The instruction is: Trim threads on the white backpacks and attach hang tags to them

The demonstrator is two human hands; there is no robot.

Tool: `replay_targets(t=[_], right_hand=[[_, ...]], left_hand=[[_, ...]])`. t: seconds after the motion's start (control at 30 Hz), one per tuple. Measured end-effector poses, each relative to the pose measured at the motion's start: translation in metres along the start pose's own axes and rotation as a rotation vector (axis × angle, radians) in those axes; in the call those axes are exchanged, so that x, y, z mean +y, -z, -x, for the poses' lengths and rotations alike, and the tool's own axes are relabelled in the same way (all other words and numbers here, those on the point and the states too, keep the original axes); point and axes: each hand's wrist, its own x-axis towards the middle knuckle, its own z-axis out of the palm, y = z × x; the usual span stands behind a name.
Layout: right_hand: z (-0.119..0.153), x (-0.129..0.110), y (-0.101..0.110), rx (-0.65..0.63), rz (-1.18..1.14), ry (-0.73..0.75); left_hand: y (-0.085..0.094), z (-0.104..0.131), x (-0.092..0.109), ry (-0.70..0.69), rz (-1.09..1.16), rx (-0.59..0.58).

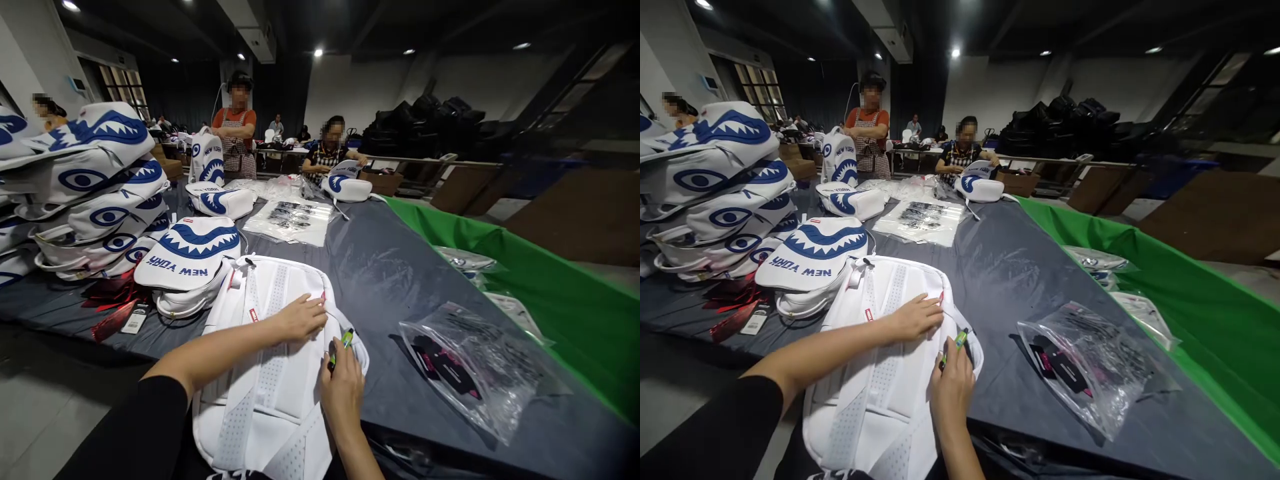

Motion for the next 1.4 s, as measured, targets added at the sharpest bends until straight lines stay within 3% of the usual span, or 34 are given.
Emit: replay_targets(t=[0.1,0.2,0.3,0.47,0.6,0.73,0.97,1.07,1.17,1.3,1.4], right_hand=[[0.009,0.008,0.001,0.001,0.042,-0.008],[0.015,0.009,0.001,0.034,0.010,0.046],[0.018,0.001,0.007,0.023,-0.028,0.082],[0.022,-0.018,0.018,0.058,-0.107,0.171],[0.019,-0.027,0.011,0.078,-0.140,0.199],[0.014,-0.027,0.001,-0.007,-0.137,0.167],[0.013,-0.027,0.003,-0.057,-0.150,0.125],[0.013,-0.027,0.003,-0.051,-0.155,0.111],[0.011,-0.026,0.006,-0.032,-0.169,0.099],[0.001,-0.032,0.024,-0.001,-0.286,0.011],[-0.012,-0.045,0.033,-0.072,-0.546,-0.135]], left_hand=[[0.000,-0.041,-0.032,-0.105,-0.106,-0.127],[0.000,-0.048,-0.042,-0.106,-0.123,-0.152],[0.011,-0.031,-0.040,-0.113,-0.104,-0.186],[0.051,0.013,-0.031,-0.150,-0.111,-0.156],[0.068,0.028,-0.051,-0.137,-0.193,-0.141],[0.057,0.028,-0.084,-0.161,-0.178,-0.155],[0.036,0.029,-0.111,-0.186,-0.115,-0.090],[0.036,0.026,-0.123,-0.076,-0.114,-0.010],[0.040,0.028,-0.116,0.007,-0.118,-0.009],[0.041,0.045,-0.075,-0.101,-0.085,-0.085],[0.034,0.058,-0.050,-0.069,-0.096,-0.040]])
